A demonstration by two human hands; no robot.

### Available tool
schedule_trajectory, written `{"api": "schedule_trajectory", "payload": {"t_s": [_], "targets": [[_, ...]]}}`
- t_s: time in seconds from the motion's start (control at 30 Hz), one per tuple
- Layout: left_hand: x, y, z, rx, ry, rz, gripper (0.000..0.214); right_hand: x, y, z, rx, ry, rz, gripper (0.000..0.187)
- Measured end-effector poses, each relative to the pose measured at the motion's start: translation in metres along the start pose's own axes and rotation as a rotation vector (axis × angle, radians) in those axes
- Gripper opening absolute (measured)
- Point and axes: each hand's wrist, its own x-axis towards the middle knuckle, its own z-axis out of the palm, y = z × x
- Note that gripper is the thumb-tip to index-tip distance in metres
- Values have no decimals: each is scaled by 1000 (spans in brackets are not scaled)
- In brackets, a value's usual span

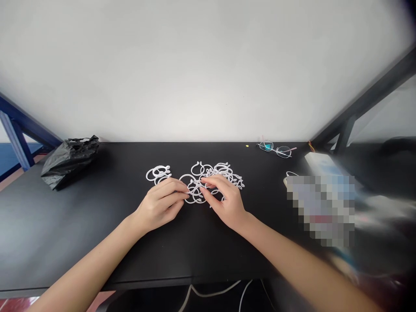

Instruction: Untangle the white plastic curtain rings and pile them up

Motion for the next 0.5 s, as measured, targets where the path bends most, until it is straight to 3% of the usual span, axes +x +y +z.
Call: {"api": "schedule_trajectory", "payload": {"t_s": [0.5], "targets": [[2,2,-1,1,-51,7,24,2,-2,-2,75,-32,-17,11]]}}
